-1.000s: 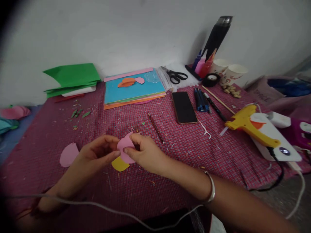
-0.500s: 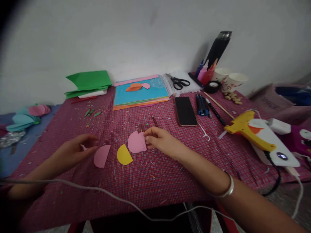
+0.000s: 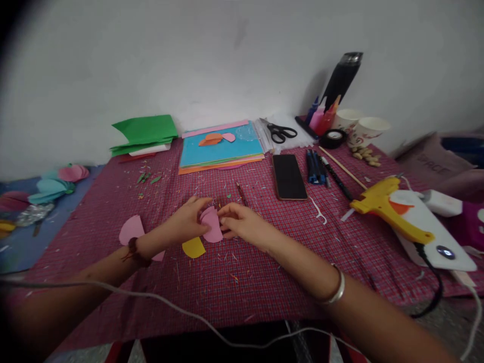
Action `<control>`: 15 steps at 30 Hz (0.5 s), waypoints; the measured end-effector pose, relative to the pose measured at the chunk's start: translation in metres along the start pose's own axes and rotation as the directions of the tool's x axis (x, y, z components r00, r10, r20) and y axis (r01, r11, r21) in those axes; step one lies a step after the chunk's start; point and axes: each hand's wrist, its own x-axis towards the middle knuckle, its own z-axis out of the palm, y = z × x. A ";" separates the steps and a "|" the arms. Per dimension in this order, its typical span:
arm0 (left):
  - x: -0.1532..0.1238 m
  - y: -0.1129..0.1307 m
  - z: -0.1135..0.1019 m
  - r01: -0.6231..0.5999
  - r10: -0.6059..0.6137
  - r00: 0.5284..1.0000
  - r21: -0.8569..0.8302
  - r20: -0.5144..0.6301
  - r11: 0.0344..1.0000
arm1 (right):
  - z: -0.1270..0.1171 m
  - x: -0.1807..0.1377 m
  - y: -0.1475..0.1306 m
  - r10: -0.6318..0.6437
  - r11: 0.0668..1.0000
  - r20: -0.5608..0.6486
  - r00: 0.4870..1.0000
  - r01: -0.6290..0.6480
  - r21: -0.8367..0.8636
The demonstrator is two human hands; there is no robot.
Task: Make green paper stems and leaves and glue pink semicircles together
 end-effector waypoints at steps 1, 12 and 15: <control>0.002 0.001 -0.001 0.013 -0.013 1.000 0.006 0.007 1.000 | -0.001 0.000 0.001 -0.002 1.000 0.006 1.000 0.002 0.009; 0.016 -0.002 -0.005 0.079 -0.076 0.985 -0.017 0.156 0.997 | 0.000 -0.002 0.002 -0.019 0.997 -0.009 1.000 0.019 -0.079; 0.012 -0.001 -0.003 0.076 -0.076 0.994 -0.001 0.079 0.997 | 0.001 -0.002 0.002 -0.016 0.998 -0.018 1.000 0.015 -0.066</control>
